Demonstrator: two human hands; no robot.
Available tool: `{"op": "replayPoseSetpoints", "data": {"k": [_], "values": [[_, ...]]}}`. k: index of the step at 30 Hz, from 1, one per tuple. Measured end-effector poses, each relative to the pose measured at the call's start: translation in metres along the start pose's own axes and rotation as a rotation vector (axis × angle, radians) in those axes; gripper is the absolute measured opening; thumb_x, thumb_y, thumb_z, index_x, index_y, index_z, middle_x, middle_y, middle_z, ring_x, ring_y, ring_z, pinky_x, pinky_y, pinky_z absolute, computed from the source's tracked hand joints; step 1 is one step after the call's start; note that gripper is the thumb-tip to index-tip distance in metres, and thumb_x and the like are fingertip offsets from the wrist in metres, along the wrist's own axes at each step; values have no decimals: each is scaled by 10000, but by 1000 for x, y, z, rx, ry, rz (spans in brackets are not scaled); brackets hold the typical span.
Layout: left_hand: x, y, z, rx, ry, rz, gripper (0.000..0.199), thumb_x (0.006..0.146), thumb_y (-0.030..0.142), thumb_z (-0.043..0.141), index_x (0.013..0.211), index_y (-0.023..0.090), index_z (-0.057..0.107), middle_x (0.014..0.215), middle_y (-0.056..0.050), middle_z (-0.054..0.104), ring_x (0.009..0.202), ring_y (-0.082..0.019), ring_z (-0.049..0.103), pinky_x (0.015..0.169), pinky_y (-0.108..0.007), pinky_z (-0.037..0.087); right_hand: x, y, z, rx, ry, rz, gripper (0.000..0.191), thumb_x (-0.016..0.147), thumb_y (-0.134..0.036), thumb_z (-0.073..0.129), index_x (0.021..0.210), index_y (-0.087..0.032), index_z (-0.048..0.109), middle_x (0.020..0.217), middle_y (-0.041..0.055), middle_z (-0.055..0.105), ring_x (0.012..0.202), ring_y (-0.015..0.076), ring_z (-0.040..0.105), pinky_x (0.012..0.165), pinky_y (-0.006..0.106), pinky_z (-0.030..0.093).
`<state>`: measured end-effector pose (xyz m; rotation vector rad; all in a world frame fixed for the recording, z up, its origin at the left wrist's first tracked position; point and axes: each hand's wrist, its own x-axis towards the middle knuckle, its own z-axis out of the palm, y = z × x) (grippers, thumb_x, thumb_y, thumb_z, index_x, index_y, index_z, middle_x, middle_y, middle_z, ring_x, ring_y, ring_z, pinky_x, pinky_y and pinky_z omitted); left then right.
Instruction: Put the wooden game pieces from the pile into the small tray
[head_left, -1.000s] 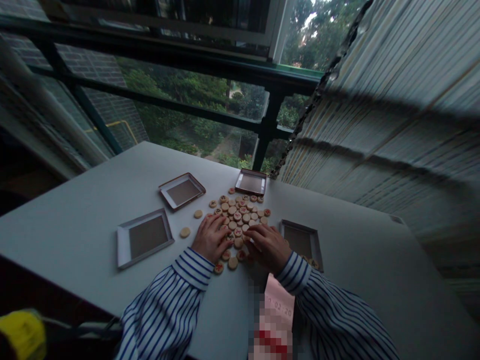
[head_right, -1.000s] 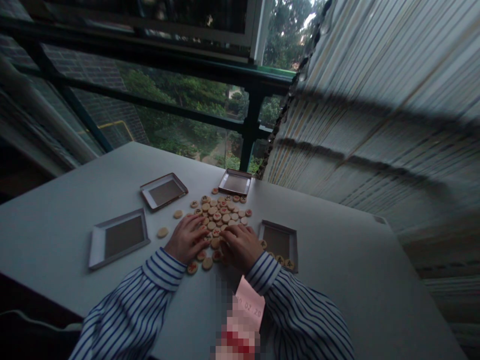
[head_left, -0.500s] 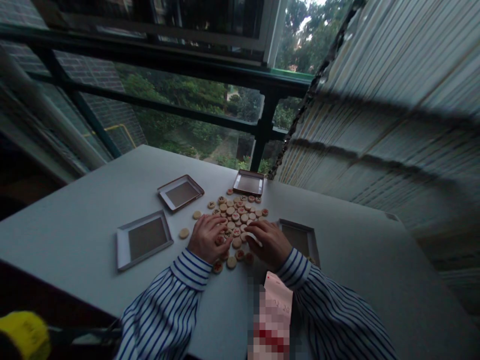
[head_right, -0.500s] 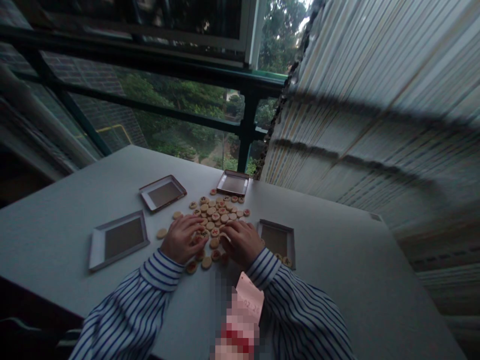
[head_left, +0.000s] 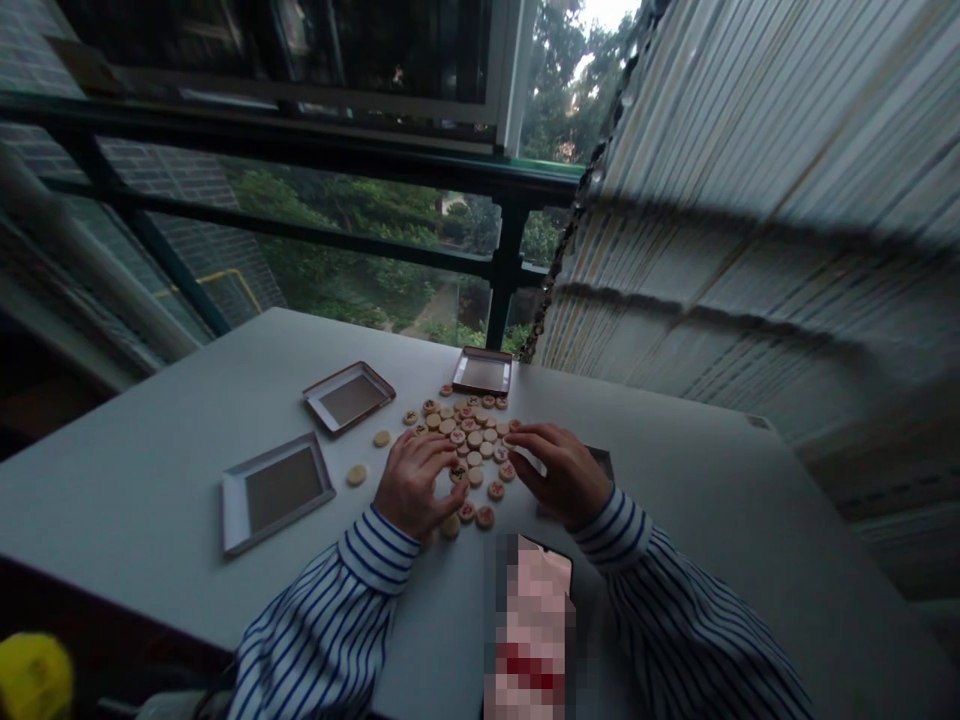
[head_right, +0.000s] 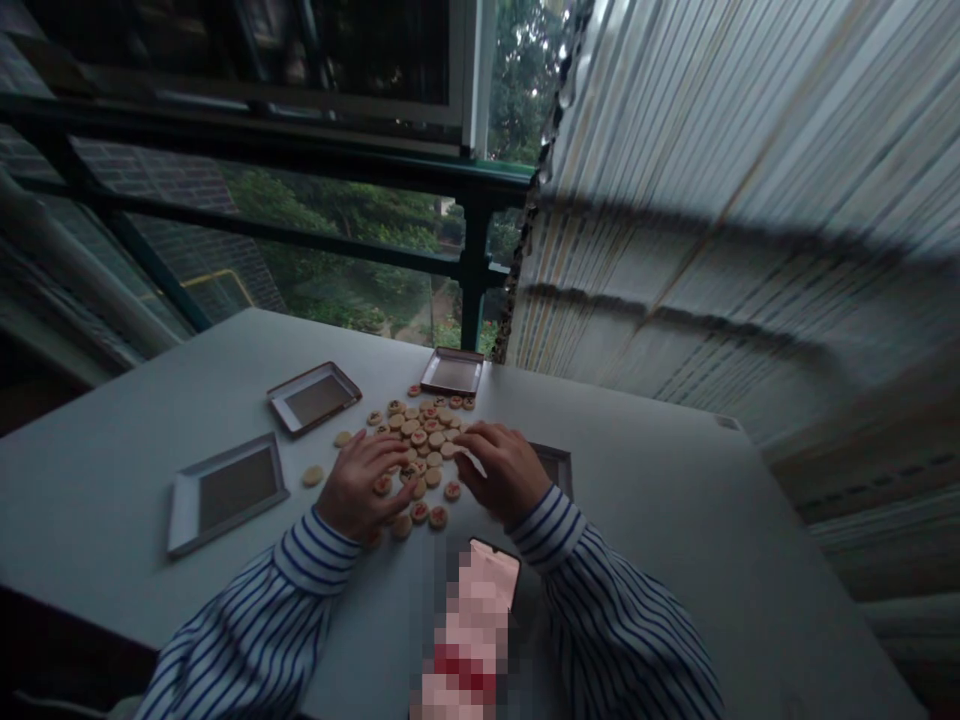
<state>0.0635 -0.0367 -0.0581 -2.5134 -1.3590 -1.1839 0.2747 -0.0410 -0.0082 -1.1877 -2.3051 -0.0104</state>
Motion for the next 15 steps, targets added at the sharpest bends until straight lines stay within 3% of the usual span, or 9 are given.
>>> {"op": "replayPoseSetpoints", "data": {"k": [15], "values": [[22, 37, 17, -78, -58, 66, 177, 658, 261, 566, 822, 200, 592, 954, -54, 619, 964, -226, 533, 974, -467, 262, -19, 18, -16, -8, 10, 107, 177, 817, -241, 453, 899, -179, 597, 819, 58, 644, 766, 140, 577, 706, 264, 416]]}}
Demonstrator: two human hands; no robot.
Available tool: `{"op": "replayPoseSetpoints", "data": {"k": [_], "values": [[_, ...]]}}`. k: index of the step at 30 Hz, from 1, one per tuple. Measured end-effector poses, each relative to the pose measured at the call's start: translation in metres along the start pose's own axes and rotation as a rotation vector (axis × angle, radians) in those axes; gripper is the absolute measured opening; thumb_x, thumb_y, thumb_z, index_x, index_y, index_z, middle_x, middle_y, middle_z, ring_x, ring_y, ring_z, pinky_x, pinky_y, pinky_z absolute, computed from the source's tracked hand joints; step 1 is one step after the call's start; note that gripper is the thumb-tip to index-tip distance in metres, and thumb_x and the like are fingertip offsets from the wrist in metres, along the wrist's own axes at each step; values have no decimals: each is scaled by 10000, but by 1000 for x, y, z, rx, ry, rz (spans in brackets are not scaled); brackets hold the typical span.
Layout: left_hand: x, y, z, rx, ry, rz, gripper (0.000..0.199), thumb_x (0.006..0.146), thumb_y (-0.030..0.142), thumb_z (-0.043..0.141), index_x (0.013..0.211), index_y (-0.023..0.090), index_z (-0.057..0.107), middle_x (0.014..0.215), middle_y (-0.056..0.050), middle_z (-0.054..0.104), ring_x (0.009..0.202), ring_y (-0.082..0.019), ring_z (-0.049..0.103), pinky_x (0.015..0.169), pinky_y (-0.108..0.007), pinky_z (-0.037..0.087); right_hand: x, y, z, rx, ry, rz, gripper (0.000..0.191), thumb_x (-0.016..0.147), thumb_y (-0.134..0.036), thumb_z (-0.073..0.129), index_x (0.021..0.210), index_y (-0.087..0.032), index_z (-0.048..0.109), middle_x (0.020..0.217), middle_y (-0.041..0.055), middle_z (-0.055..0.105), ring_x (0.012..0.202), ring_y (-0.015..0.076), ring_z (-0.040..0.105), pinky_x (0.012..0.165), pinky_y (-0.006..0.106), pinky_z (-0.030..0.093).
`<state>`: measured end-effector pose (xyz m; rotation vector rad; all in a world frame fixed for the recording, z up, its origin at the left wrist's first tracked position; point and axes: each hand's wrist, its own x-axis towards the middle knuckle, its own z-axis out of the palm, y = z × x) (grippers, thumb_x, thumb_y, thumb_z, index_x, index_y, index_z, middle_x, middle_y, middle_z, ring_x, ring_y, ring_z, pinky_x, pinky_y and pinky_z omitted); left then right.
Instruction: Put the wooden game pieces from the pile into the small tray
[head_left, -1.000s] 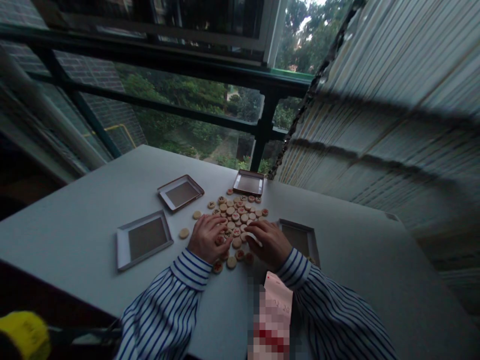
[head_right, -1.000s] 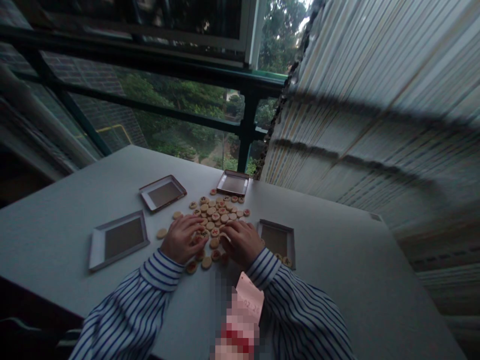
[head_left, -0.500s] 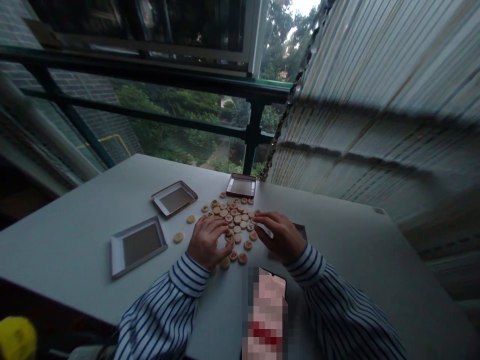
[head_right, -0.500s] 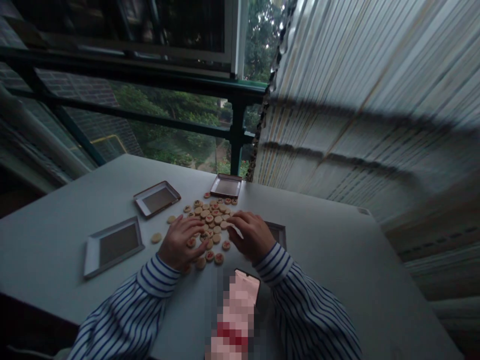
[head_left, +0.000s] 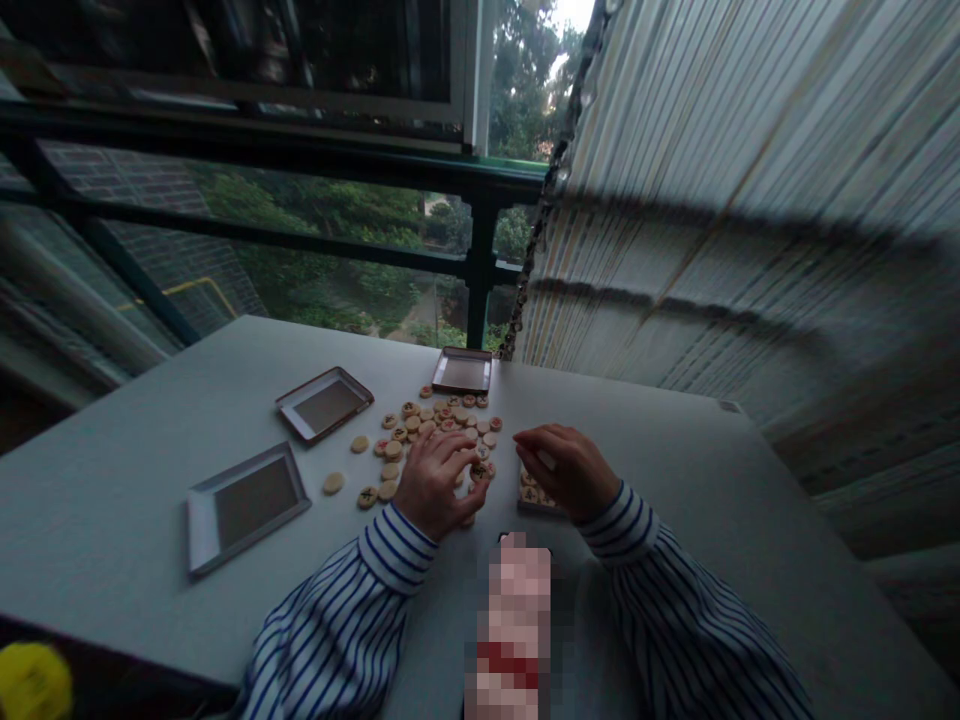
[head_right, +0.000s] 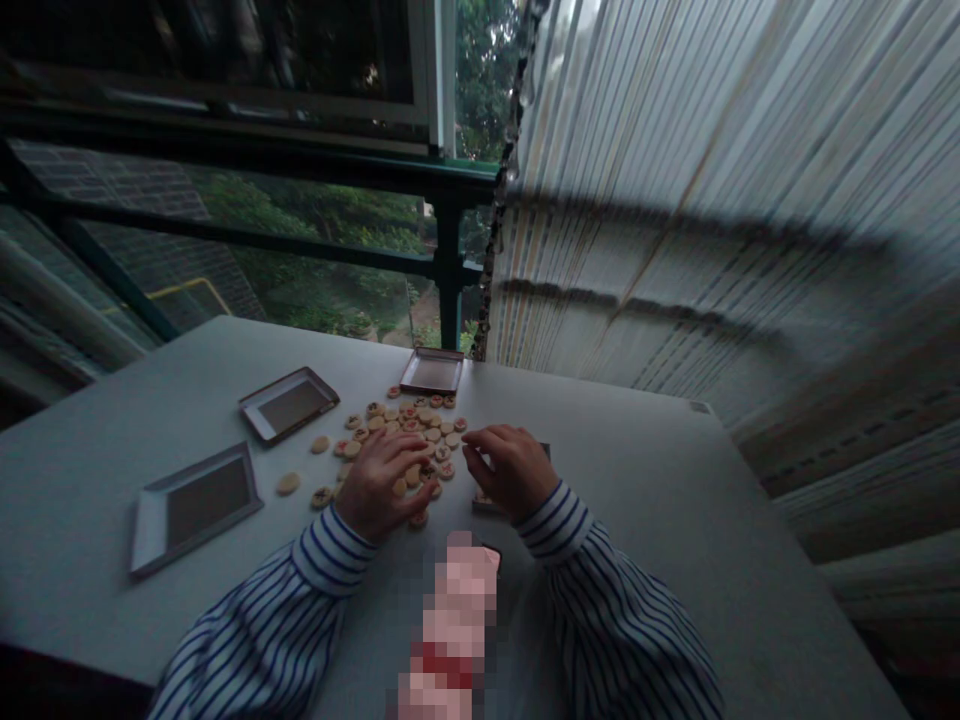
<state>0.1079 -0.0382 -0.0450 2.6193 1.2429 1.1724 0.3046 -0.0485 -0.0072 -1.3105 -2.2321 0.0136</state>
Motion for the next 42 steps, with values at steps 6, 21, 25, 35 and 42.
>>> {"op": "replayPoseSetpoints", "data": {"k": [6, 21, 25, 35, 42], "values": [[13, 13, 8, -16, -7, 41, 153, 667, 263, 561, 800, 193, 586, 945, -52, 619, 966, -217, 528, 971, -452, 279, -5, 7, -5, -15, -17, 34, 170, 817, -246, 451, 864, -181, 602, 785, 50, 641, 753, 140, 578, 706, 259, 412], [25, 28, 32, -70, 13, 18, 154, 712, 253, 543, 848, 193, 581, 988, -65, 592, 1012, -214, 503, 968, -445, 281, -14, 24, -6, 55, -59, 64, 127, 795, -221, 477, 840, -176, 587, 761, 35, 631, 694, 123, 567, 657, 230, 410], [25, 30, 40, -79, 45, 11, 165, 711, 254, 554, 862, 196, 586, 1003, -69, 590, 1008, -219, 508, 947, -453, 304, -16, 27, -7, 100, -63, 77, 131, 792, -218, 480, 843, -169, 590, 759, 43, 631, 686, 119, 568, 647, 223, 412], [12, 31, 53, -127, 80, -4, 193, 720, 257, 572, 900, 198, 604, 863, -42, 621, 834, -173, 565, 911, -423, 348, -17, 32, -1, 134, -141, 131, 145, 794, -254, 483, 845, -176, 594, 726, 32, 627, 639, 108, 557, 604, 209, 402], [11, 34, 53, -131, 62, -7, 180, 726, 224, 560, 897, 186, 601, 824, -39, 645, 788, -169, 586, 903, -429, 350, -16, 31, -1, 202, -208, 138, 210, 810, -325, 466, 846, -167, 601, 700, 32, 624, 618, 103, 546, 593, 207, 401]]}}
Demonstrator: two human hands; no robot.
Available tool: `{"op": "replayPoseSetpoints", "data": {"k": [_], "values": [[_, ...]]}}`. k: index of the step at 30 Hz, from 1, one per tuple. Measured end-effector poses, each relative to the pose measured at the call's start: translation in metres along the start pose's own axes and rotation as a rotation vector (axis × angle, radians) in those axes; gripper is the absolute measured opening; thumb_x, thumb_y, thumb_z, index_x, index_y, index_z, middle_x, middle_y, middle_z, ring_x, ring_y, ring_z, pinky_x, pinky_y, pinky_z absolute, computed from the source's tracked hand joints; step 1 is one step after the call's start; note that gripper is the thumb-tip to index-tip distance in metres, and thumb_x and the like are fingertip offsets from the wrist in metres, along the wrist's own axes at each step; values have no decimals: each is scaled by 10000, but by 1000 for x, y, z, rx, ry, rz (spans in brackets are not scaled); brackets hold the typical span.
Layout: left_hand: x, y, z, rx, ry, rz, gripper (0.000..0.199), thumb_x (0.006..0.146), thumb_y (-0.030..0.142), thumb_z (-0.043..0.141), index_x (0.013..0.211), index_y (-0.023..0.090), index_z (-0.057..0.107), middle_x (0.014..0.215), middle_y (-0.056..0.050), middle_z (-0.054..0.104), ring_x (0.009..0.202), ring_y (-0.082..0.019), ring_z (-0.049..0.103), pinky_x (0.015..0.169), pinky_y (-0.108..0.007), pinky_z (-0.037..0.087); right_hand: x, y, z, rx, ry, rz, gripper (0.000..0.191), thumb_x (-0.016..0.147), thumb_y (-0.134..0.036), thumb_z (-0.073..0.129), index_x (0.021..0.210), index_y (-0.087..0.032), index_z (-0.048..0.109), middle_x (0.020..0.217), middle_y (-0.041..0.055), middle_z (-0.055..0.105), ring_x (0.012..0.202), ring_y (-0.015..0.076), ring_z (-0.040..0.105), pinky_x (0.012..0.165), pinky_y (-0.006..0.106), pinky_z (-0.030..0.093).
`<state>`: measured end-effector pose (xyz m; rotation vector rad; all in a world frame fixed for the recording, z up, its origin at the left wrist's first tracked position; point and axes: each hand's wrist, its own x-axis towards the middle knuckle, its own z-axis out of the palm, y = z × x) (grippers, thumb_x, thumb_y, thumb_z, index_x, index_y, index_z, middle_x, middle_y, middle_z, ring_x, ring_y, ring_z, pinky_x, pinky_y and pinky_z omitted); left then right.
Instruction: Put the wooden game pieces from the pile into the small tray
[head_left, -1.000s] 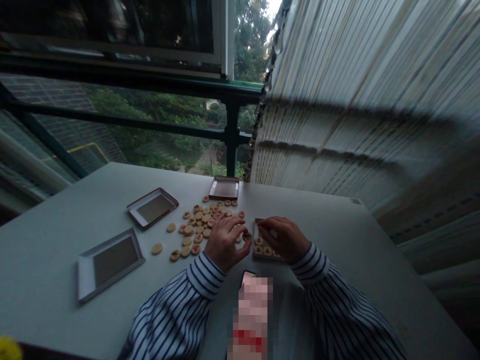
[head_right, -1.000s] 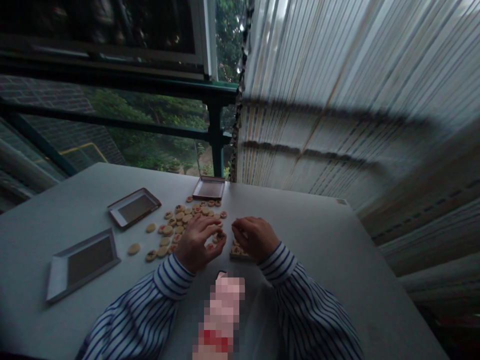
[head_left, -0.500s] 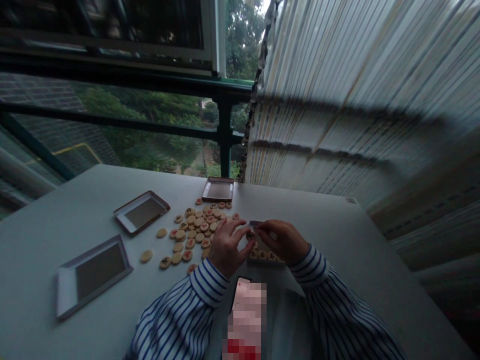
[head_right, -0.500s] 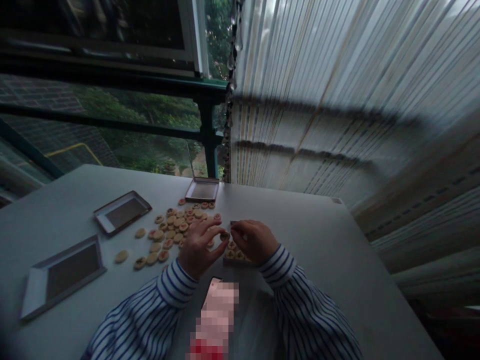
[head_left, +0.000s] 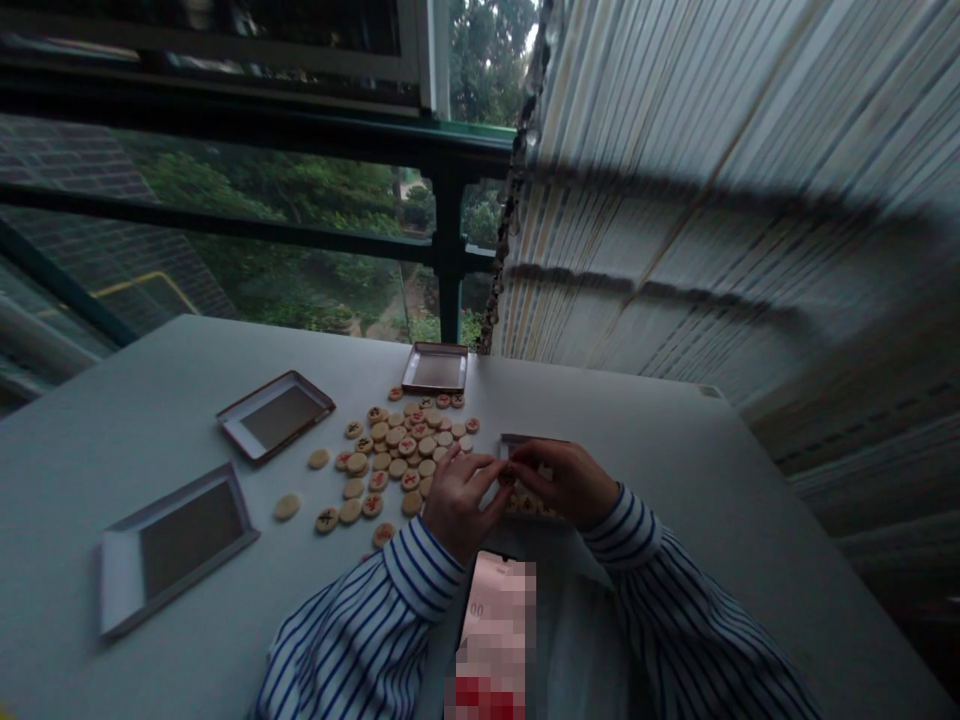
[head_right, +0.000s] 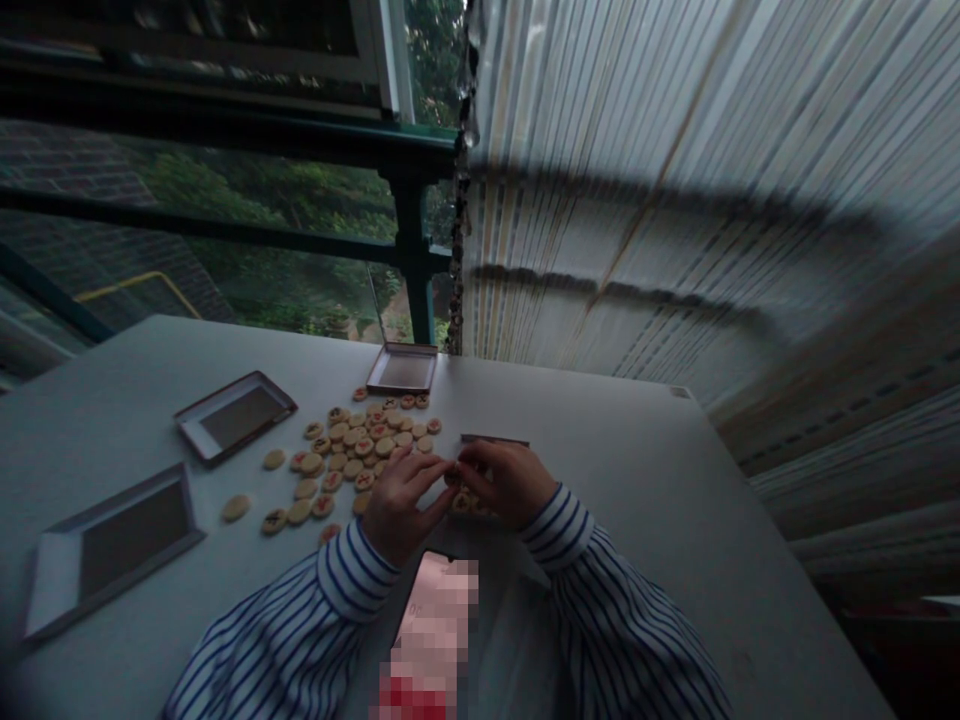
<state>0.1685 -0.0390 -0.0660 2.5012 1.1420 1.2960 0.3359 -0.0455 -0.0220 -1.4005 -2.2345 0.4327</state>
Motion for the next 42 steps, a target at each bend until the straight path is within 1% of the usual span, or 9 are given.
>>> {"op": "replayPoseSetpoints", "data": {"k": [8, 12, 14, 17, 28, 32, 35, 39, 42], "values": [[-3, -1, 4, -29, 35, 1, 200, 726, 217, 554, 920, 168, 560, 839, -49, 659, 802, -174, 598, 867, -399, 389, 0, -2, 0, 82, -15, -5, 203, 799, -325, 486, 818, -166, 610, 676, 19, 625, 588, 87, 534, 566, 190, 396], [-4, -2, 5, -7, 76, -30, 198, 717, 263, 578, 883, 155, 575, 786, -57, 662, 755, -189, 602, 766, -366, 445, 1, -3, -2, 84, 6, 9, 205, 794, -331, 491, 826, -162, 604, 685, 20, 624, 589, 86, 531, 563, 190, 393], [-4, -3, 5, -25, 70, -52, 185, 715, 273, 584, 858, 155, 586, 747, -49, 663, 715, -189, 604, 706, -346, 460, 0, -3, -2, 85, 10, 12, 205, 794, -331, 489, 834, -163, 601, 688, 20, 624, 590, 87, 528, 565, 192, 395], [-4, -2, 3, -102, 39, -82, 165, 712, 255, 593, 850, 164, 596, 724, -33, 664, 695, -177, 605, 673, -325, 464, 0, -3, -3, 89, 5, 9, 192, 795, -315, 485, 839, -165, 597, 686, 18, 622, 586, 87, 527, 567, 196, 399], [-10, -1, 4, -396, -36, -346, 190, 728, 248, 578, 907, 193, 609, 844, -35, 667, 788, -155, 614, 732, -300, 490, -2, -4, -4, 134, -2, 13, 213, 788, -293, 489, 912, -149, 586, 714, 37, 640, 592, 93, 550, 570, 204, 416], [-10, -2, 5, -445, -53, -351, 208, 740, 241, 563, 934, 185, 613, 871, -49, 666, 808, -159, 614, 750, -306, 492, -2, -4, -3, 157, -41, 12, 196, 787, -292, 492, 897, -156, 583, 695, 27, 635, 600, 94, 560, 571, 201, 417], [-9, -2, 4, -461, -53, -323, 213, 740, 231, 561, 939, 177, 616, 881, -60, 667, 823, -166, 613, 755, -310, 494, -2, -4, -2, 150, -30, 34, 187, 780, -305, 506, 863, -156, 582, 675, 24, 633, 587, 94, 556, 564, 201, 415], [-8, 0, 3, -435, -43, -307, 222, 714, 212, 587, 930, 168, 617, 860, -55, 671, 803, -161, 618, 745, -298, 498, -1, -4, -1, 122, -23, 54, 194, 781, -326, 512, 830, -153, 584, 652, 21, 624, 568, 88, 539, 546, 192, 404], [-7, 2, 2, -423, -43, -333, 220, 697, 206, 604, 912, 163, 620, 843, -47, 673, 779, -155, 623, 725, -282, 501, -1, -3, -1, 96, -36, 42, 191, 797, -320, 492, 834, -157, 585, 661, 22, 621, 577, 89, 537, 547, 189, 399]]}}
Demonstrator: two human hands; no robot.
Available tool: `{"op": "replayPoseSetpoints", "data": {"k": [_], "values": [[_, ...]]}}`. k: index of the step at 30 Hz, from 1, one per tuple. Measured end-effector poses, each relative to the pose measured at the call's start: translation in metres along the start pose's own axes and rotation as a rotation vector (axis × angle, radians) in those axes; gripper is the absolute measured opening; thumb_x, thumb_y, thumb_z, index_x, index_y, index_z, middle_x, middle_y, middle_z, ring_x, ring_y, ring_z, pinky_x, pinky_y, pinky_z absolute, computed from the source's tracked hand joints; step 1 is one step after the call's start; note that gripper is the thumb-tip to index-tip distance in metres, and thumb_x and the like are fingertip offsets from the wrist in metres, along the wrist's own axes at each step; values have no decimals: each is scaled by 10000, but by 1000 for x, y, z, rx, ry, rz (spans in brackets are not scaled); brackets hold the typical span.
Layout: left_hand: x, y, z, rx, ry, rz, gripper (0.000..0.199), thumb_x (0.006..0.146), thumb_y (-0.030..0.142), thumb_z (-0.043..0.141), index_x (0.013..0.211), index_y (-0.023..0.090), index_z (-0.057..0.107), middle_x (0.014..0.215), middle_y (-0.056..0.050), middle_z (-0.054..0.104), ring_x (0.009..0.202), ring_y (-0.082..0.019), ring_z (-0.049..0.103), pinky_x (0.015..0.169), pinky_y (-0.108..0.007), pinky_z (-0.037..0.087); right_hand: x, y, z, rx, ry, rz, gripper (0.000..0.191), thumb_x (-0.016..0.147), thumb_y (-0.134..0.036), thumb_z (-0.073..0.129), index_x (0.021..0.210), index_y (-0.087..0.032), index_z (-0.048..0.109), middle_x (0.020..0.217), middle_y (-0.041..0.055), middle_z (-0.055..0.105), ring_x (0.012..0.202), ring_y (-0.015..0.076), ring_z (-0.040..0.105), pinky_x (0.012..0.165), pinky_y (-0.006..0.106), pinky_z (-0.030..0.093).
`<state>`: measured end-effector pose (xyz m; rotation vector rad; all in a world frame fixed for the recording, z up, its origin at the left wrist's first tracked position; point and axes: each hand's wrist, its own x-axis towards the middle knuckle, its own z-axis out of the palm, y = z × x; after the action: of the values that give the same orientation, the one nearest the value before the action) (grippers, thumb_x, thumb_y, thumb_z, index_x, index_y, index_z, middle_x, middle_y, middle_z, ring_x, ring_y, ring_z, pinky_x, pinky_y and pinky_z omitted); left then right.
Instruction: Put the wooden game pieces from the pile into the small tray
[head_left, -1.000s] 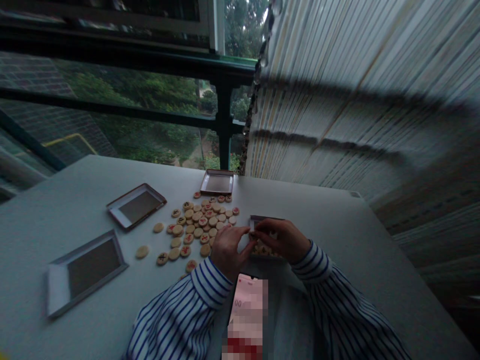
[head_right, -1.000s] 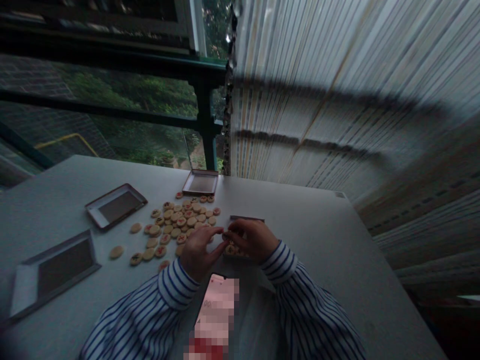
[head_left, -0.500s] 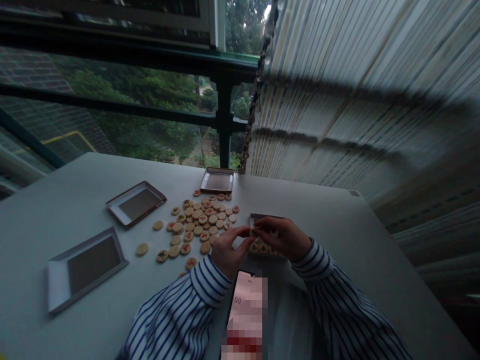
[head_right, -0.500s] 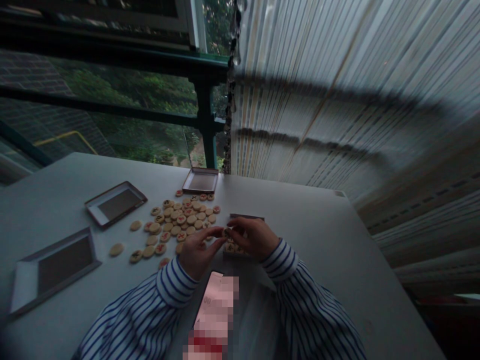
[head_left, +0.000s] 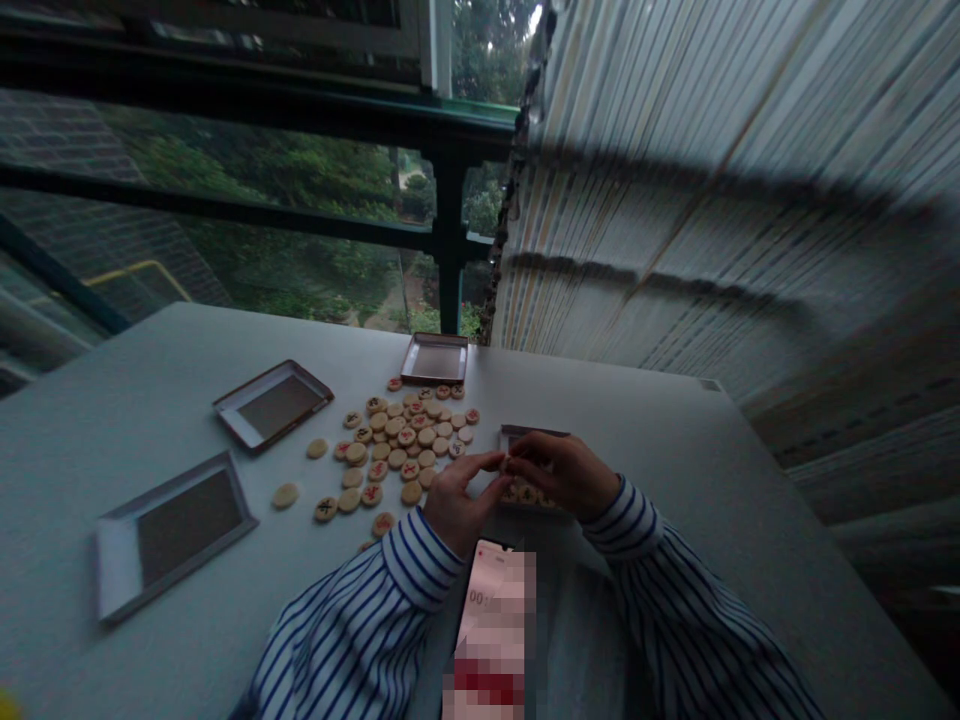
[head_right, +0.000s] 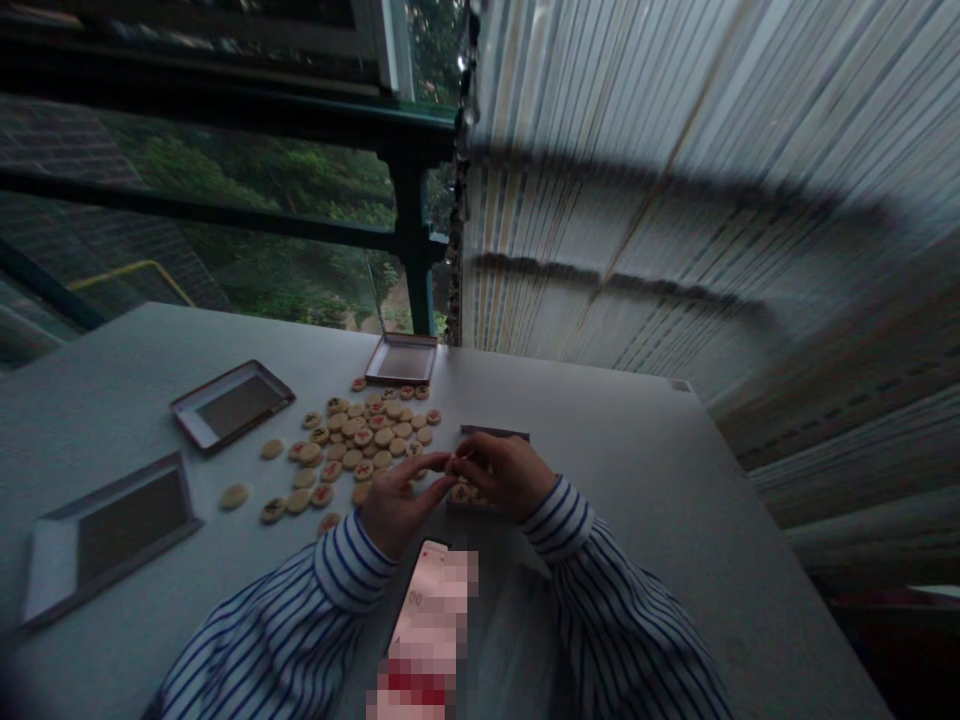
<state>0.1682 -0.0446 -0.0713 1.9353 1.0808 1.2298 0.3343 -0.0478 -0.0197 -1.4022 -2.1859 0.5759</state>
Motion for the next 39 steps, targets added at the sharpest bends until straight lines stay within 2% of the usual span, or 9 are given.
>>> {"op": "replayPoseSetpoints", "data": {"k": [8, 16, 21, 27, 34, 39], "values": [[0, 3, -2, -64, -12, -109, 183, 697, 212, 599, 873, 165, 620, 809, -33, 667, 763, -145, 614, 726, -279, 492, -1, 0, -2, -30, -19, -77, 179, 824, -264, 446, 881, -160, 579, 697, 28, 627, 589, 90, 549, 556, 188, 398], [1, -3, -1, -143, 56, -176, 142, 710, 273, 592, 812, 184, 634, 734, -14, 665, 679, -134, 618, 657, -263, 505, -2, -3, -2, 1, -44, -166, 218, 780, -212, 492, 989, -173, 539, 766, 31, 629, 666, 103, 568, 613, 208, 421], [1, -3, -2, -183, 85, -188, 161, 715, 304, 585, 782, 173, 650, 723, -17, 673, 659, -131, 621, 639, -249, 511, -1, -3, 5, -106, 2, -203, 199, 763, -245, 535, 951, -180, 543, 773, 37, 619, 698, 117, 562, 643, 227, 418], [3, -2, -1, -220, 77, -216, 166, 729, 290, 570, 789, 162, 657, 741, -22, 685, 702, -143, 634, 676, -251, 517, -1, -5, 3, -202, 27, -233, 175, 800, -279, 492, 929, -178, 553, 795, 48, 614, 748, 129, 550, 682, 243, 407], [0, -5, -1, -68, 78, -143, 196, 766, 293, 516, 858, 181, 649, 821, -34, 685, 766, -158, 632, 700, -278, 515, -2, 0, -5, -238, 20, -211, 191, 780, -280, 505, 932, -178, 561, 790, 50, 619, 730, 133, 557, 678, 245, 412], [0, -6, -2, 155, 52, 51, 171, 753, 243, 518, 856, 170, 634, 819, -54, 678, 768, -169, 619, 709, -310, 501, -3, 6, -11, -308, -17, -149, 198, 777, -282, 502, 936, -187, 571, 789, 42, 630, 705, 133, 564, 658, 242, 409]]}}
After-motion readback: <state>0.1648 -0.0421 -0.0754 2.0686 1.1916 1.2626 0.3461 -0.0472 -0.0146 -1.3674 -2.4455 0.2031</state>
